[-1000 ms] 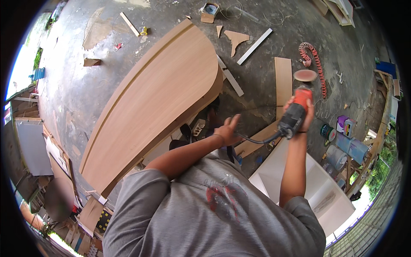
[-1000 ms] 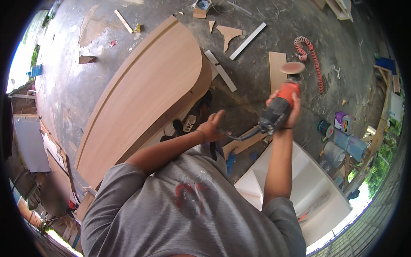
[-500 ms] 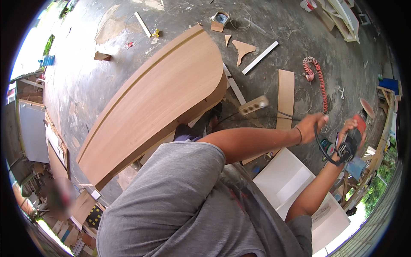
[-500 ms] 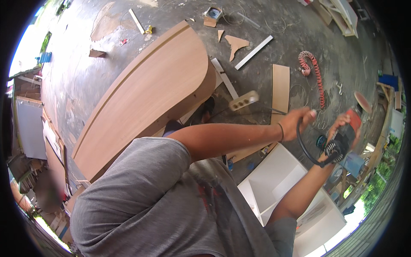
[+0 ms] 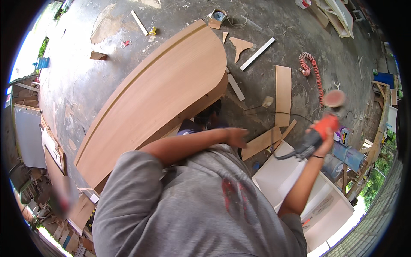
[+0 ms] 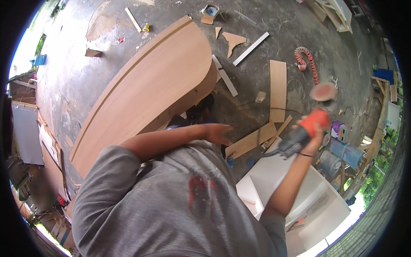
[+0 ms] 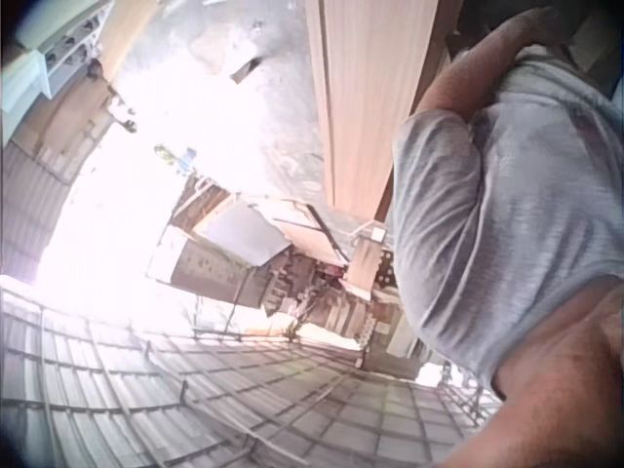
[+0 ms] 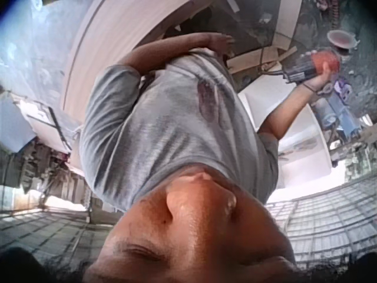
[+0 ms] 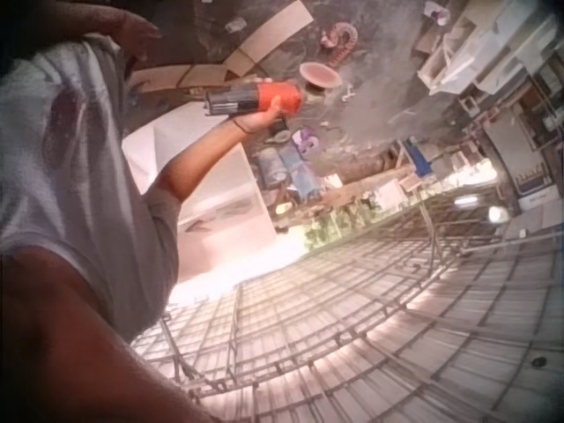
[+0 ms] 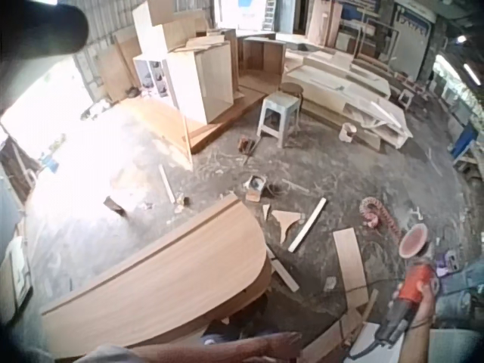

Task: The person uses a hand saw to trim the edge of a curved wooden board and then uses a power sander to smooth the edge of the board.

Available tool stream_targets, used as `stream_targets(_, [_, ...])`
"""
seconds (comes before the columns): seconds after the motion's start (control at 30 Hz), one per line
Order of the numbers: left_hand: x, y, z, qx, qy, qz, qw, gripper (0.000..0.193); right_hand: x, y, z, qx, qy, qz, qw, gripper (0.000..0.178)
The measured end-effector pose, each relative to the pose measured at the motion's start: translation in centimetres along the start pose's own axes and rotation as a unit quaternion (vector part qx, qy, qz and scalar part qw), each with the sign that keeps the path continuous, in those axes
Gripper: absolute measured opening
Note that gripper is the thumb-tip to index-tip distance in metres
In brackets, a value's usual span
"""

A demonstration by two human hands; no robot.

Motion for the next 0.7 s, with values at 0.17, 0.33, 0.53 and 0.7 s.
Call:
stream_targets(0.17, [4.3, 7.1, -2.5, 0.142, 0.173, 0.108, 0.969, 0.097, -6.0, 0.6, 15.7, -0.145, -0.002, -0.026, 0.989, 0.06])
stream_targets(0.33, [0.9, 4.4, -4.0, 0.132, 0.337, 0.142, 0.922, 0.103, -13.2, 0.6, 24.0, -0.227, -0.026, -0.086, 0.97, 0.053])
stream_targets(0.53, [4.2, 4.0, -5.1, 0.182, 0.313, 0.227, 0.904, 0.072, -15.7, -2.2, 27.8, -0.2, 0.069, -0.097, 0.972, 0.035])
stream_targets(0.7, [4.9, 3.3, -5.2, 0.247, 0.316, 0.255, 0.88, 0.065, -16.8, -3.6, 28.2, -0.222, 0.059, -0.109, 0.967, 0.032])
Point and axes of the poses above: each hand's wrist, its own y-axis away from the middle knuckle, its own x-axis out of the back of the hand, z = x × y, the point moved 9 cm from there along -y, towards the middle knuckle, and after that the axes turned 6 degrees about z, right-handed, at the moved point
